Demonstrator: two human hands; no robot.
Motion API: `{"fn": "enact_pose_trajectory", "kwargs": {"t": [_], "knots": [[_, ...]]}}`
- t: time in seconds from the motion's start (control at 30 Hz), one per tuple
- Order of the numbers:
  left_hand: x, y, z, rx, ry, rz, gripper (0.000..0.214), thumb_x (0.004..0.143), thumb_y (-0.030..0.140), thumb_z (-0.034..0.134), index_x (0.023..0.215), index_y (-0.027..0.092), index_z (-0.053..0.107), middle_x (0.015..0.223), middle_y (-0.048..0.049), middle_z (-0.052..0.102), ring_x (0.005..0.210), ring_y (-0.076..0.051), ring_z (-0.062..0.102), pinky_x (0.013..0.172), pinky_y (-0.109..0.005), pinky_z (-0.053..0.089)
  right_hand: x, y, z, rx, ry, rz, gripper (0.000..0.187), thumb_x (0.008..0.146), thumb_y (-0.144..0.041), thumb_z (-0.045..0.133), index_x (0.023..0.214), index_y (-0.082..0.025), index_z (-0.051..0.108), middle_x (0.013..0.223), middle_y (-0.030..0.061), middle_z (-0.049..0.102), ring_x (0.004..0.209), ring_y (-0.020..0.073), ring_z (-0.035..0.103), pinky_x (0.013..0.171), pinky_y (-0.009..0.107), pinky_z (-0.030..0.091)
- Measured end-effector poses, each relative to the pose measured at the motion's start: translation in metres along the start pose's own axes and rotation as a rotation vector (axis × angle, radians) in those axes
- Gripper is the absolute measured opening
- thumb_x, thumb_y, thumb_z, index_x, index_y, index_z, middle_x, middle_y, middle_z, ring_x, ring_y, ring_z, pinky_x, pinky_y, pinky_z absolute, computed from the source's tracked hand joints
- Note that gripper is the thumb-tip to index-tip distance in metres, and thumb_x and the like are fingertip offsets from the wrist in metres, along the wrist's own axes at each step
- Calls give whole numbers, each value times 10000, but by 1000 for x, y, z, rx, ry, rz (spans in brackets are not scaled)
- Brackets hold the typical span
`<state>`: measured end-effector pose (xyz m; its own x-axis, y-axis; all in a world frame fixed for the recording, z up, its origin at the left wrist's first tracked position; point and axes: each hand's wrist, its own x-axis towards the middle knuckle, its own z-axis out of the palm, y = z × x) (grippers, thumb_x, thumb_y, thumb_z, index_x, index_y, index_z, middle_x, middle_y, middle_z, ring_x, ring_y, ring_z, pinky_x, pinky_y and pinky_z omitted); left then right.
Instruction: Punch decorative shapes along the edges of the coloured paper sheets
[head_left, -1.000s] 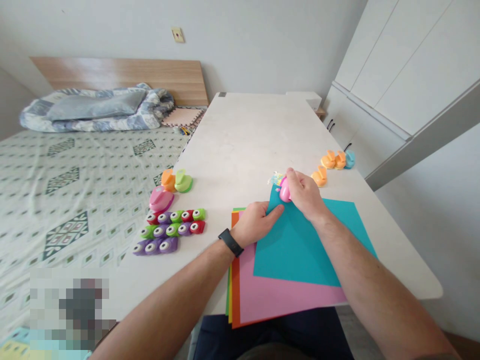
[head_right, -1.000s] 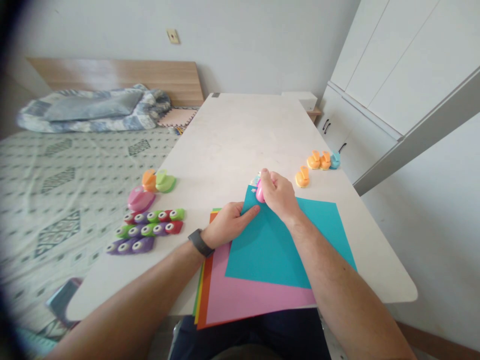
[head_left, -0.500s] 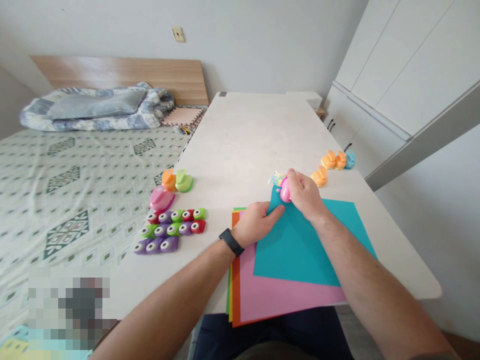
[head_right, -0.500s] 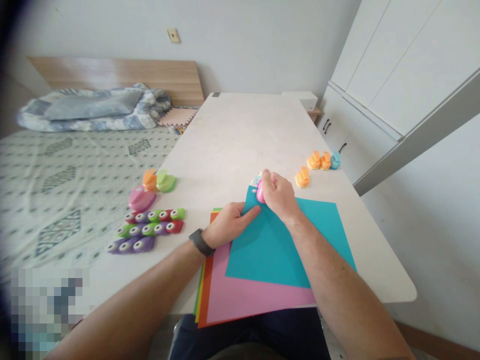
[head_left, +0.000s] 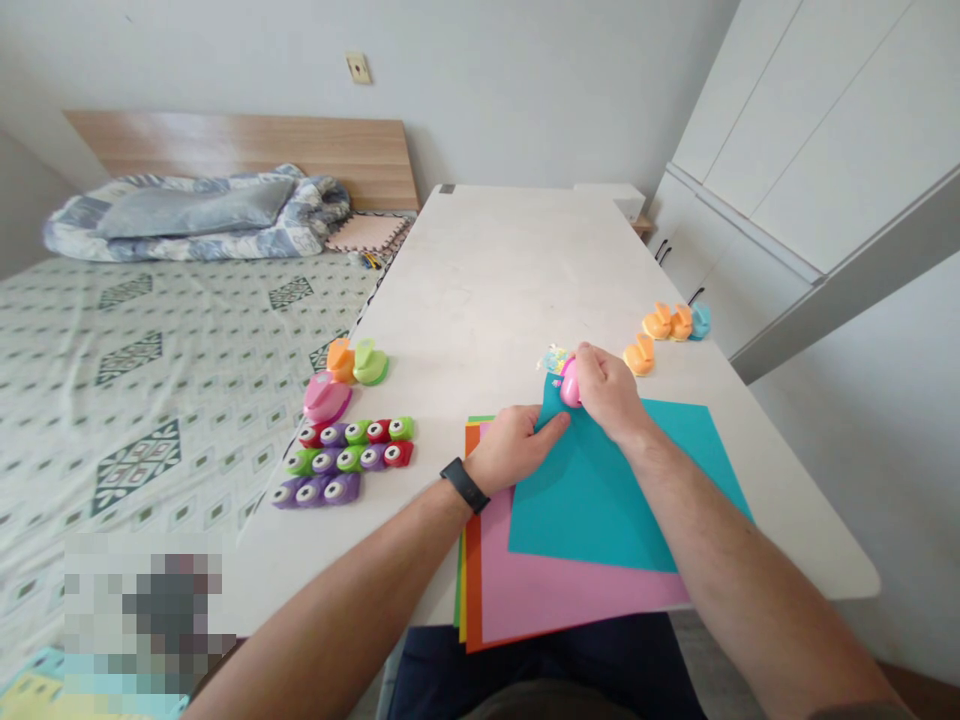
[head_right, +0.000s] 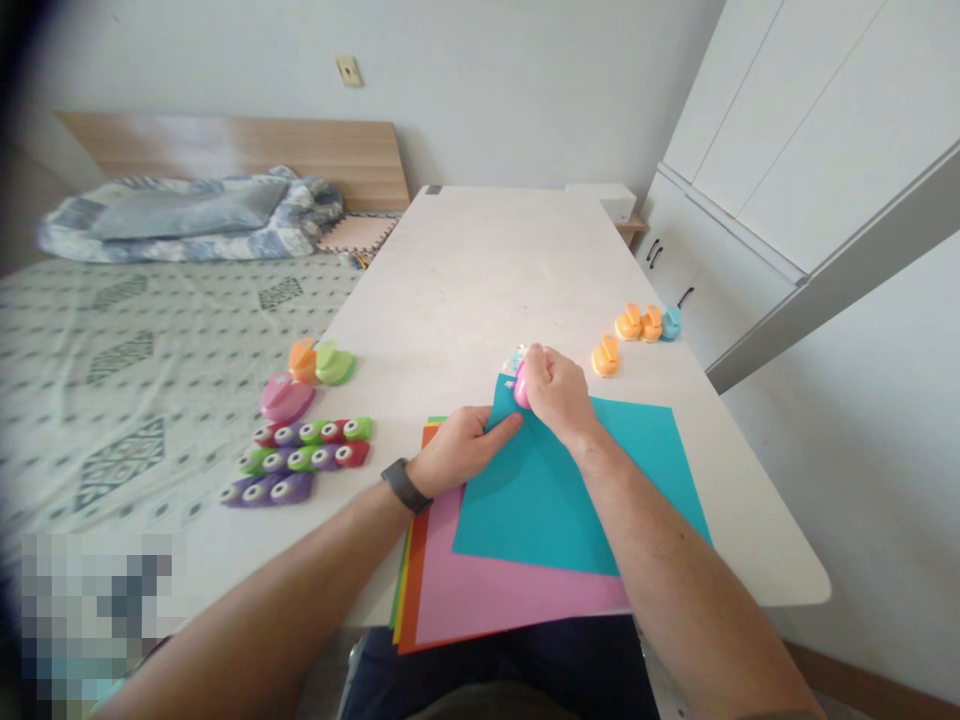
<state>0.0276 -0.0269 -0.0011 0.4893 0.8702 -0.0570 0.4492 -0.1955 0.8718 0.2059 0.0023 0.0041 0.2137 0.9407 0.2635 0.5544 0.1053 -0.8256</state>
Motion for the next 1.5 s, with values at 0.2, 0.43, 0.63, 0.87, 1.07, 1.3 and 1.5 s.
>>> {"fn": "enact_pose_trajectory", "kwargs": {"t": [0.2,0.43,0.63,0.87,1.07,1.3,1.5], "knots": [[0,-1,0,11,2,3,552,957,622,466,640,171,503,600,26,447,567,-102,365,515,-244,274,1,1,2,-7,-4,8,530,1019,-588,393,714,-247,660,616,12,639,650,215,594,606,315,390],[0,0,2,16,4,15,550,957,619,470,630,177,462,593,32,424,567,-99,352,518,-247,263,1,-1,1,-13,1,6,497,1025,-504,354,737,-244,665,647,14,653,675,216,602,609,314,391],[0,1,1,60,11,-5,555,955,620,475,631,169,497,600,26,426,572,-100,352,514,-250,249,2,-2,0,5,51,54,428,992,-442,419,681,-239,632,612,4,624,664,211,596,591,309,370],[1,1,0,32,3,-14,550,951,616,486,639,165,528,607,20,458,571,-101,361,511,-248,251,2,0,3,79,57,67,493,997,-534,427,671,-231,640,592,1,622,631,201,571,580,300,388],[1,1,0,0,10,-10,538,947,609,492,637,170,515,604,19,454,569,-103,364,504,-252,239,1,-4,1,143,5,46,519,1003,-558,442,638,-240,625,568,-8,617,640,197,588,626,301,432],[0,3,-1,13,5,-37,545,951,616,479,633,174,478,604,23,436,576,-102,354,516,-255,232,3,-7,-3,214,52,60,464,996,-524,482,661,-248,647,590,-10,640,697,208,611,703,315,458],[-2,5,-1,6,-6,-38,554,951,621,474,619,178,435,595,27,409,571,-98,341,514,-259,219,11,-2,-8,278,201,96,446,988,-501,489,652,-245,631,588,-4,617,723,209,614,743,315,470]]}}
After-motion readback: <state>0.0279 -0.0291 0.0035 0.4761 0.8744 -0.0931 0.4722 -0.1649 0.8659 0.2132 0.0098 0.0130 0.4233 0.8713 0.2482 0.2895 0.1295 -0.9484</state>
